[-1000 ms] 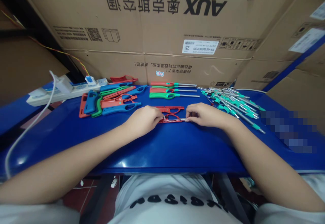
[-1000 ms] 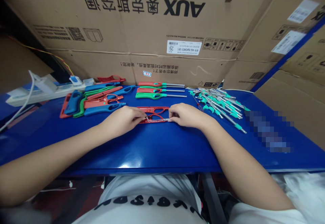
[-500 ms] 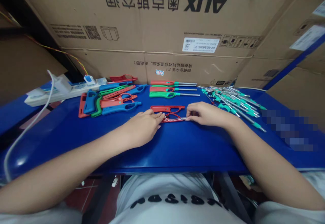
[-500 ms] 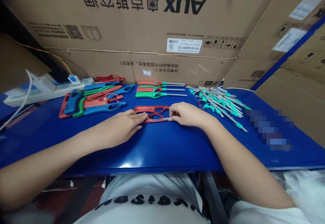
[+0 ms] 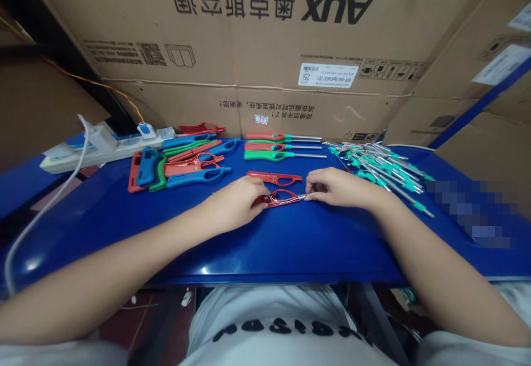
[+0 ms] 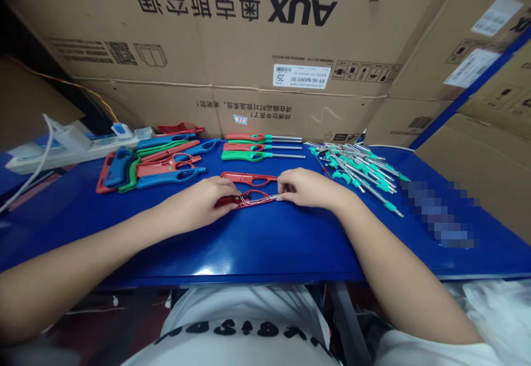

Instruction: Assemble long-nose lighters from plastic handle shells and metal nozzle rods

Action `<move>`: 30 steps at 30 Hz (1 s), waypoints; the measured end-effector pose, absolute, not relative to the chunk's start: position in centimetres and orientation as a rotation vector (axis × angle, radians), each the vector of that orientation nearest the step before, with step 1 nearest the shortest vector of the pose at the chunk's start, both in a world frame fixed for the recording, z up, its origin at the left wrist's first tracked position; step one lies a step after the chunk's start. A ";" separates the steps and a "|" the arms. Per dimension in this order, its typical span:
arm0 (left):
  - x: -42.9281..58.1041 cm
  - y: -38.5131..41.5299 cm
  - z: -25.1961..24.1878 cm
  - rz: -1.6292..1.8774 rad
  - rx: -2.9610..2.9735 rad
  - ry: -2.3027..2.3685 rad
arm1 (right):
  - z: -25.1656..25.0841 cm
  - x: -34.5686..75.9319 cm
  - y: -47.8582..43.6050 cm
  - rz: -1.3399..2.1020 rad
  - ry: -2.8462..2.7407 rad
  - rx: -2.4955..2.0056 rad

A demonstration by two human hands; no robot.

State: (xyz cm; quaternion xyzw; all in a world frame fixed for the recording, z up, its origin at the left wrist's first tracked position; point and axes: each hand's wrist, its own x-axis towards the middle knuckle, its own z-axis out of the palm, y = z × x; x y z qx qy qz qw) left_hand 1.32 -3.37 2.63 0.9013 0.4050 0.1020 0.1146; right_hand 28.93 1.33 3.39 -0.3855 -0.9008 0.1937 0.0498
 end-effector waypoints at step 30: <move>1.9 -2.8 0.8 0.390 2.707 0.872 | 3.0 27.9 0.3 0.815 -2.754 -0.726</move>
